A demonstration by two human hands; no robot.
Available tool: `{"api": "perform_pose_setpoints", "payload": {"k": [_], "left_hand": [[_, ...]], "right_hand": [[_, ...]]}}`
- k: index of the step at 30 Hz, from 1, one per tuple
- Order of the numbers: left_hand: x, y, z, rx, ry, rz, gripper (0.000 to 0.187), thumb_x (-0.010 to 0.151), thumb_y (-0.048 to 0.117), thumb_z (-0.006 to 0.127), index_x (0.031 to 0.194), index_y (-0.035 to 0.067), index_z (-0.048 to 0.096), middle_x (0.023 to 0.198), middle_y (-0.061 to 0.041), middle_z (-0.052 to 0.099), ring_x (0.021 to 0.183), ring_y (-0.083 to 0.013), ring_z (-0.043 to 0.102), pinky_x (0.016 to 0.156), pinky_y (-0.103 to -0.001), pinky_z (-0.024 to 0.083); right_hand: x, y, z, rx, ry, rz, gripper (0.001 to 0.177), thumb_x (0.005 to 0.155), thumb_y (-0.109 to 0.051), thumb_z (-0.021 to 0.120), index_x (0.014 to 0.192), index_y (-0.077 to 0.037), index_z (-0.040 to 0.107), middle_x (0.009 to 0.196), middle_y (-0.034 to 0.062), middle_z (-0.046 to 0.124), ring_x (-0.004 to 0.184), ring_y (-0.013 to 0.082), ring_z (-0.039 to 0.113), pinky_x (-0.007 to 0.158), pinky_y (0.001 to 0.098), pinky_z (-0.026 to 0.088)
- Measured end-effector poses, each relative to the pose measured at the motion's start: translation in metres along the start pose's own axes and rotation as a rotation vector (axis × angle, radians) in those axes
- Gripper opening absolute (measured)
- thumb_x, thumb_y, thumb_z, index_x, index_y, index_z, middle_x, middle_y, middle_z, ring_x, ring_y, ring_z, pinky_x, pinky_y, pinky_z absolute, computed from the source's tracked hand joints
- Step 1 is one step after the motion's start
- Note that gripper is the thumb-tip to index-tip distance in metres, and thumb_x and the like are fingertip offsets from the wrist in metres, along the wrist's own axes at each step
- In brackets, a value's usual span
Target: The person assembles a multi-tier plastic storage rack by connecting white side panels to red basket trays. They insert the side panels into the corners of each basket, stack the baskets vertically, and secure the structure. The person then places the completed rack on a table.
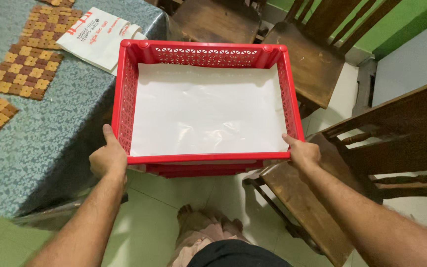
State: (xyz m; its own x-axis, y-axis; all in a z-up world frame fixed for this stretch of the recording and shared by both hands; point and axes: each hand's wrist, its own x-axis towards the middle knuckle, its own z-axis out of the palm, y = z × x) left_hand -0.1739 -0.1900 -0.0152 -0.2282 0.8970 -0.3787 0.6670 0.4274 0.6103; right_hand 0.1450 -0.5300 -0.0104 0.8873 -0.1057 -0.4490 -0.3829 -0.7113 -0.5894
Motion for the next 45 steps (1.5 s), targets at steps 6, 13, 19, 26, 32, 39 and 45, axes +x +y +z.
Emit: {"api": "perform_pose_setpoints", "payload": {"k": [6, 13, 19, 26, 32, 39, 45], "left_hand": [[0.033, -0.018, 0.016, 0.175, -0.010, 0.225, 0.089, 0.098, 0.082, 0.044, 0.083, 0.001, 0.077, 0.087, -0.024, 0.074, 0.089, -0.0462, 0.070, 0.087, -0.056, 0.052], [0.013, -0.013, 0.003, 0.120, -0.030, 0.410, 0.076, 0.094, 0.075, 0.044, 0.106, 0.007, 0.076, 0.108, -0.022, 0.073, 0.105, -0.0434, 0.067, 0.092, -0.054, 0.051], [0.005, 0.013, -0.028, 0.545, 0.030, 1.752, 0.091, 0.083, 0.072, 0.063, 0.137, 0.001, 0.050, 0.143, -0.026, 0.053, 0.136, -0.0427, 0.050, 0.111, -0.051, 0.038], [-0.010, 0.057, -0.045, 1.086, -0.931, 1.623, 0.051, 0.082, 0.043, 0.068, 0.128, 0.020, 0.060, 0.120, -0.006, 0.071, 0.116, -0.0287, 0.066, 0.095, -0.046, 0.054], [-0.006, 0.056, -0.035, 1.282, -0.811, 1.552, 0.017, 0.096, 0.026, 0.054, 0.110, 0.016, 0.058, 0.091, -0.010, 0.073, 0.092, -0.0326, 0.071, 0.078, -0.051, 0.056], [-0.003, 0.048, -0.031, 1.255, -0.785, 1.566, 0.025, 0.092, 0.035, 0.058, 0.107, 0.015, 0.059, 0.093, -0.010, 0.072, 0.092, -0.0346, 0.070, 0.078, -0.052, 0.055], [-0.015, 0.055, -0.042, 1.187, -0.732, 1.624, 0.056, 0.088, 0.068, 0.061, 0.098, 0.012, 0.063, 0.091, -0.010, 0.073, 0.097, -0.0315, 0.068, 0.084, -0.048, 0.054]], "right_hand": [[0.000, -0.001, -0.003, -0.186, 0.040, -0.079, 0.046, 0.080, -0.045, 0.082, 0.082, 0.001, 0.078, 0.078, 0.0150, 0.075, 0.069, 0.0258, 0.073, 0.068, 0.0388, 0.055], [0.010, -0.001, -0.005, -0.344, 0.072, -0.278, 0.050, 0.083, -0.050, 0.073, 0.105, -0.006, 0.078, 0.099, 0.0207, 0.075, 0.098, 0.0364, 0.071, 0.090, 0.0466, 0.052], [-0.036, -0.024, -0.021, -0.829, -0.036, -1.048, 0.102, 0.090, -0.066, 0.063, 0.159, -0.003, 0.024, 0.166, 0.0258, 0.021, 0.151, 0.0394, 0.026, 0.120, 0.0541, 0.021], [-0.038, -0.062, -0.030, -1.327, -0.426, -1.663, 0.099, 0.082, -0.066, 0.064, 0.157, -0.012, 0.031, 0.168, 0.0199, 0.018, 0.153, 0.0333, 0.015, 0.122, 0.0497, 0.016], [-0.018, -0.052, -0.019, -1.168, -0.470, -1.667, 0.072, 0.087, -0.049, 0.064, 0.145, -0.009, 0.050, 0.154, 0.0135, 0.047, 0.144, 0.0283, 0.036, 0.113, 0.0448, 0.034], [-0.021, -0.051, -0.023, -1.135, -0.465, -1.550, 0.061, 0.092, -0.048, 0.063, 0.139, -0.010, 0.055, 0.127, 0.0139, 0.068, 0.124, 0.0289, 0.060, 0.101, 0.0434, 0.048], [-0.043, -0.062, -0.021, -1.398, -0.527, -1.320, 0.052, 0.090, -0.051, 0.065, 0.132, -0.021, 0.065, 0.123, 0.0079, 0.071, 0.117, 0.0237, 0.064, 0.105, 0.0442, 0.042]]}}
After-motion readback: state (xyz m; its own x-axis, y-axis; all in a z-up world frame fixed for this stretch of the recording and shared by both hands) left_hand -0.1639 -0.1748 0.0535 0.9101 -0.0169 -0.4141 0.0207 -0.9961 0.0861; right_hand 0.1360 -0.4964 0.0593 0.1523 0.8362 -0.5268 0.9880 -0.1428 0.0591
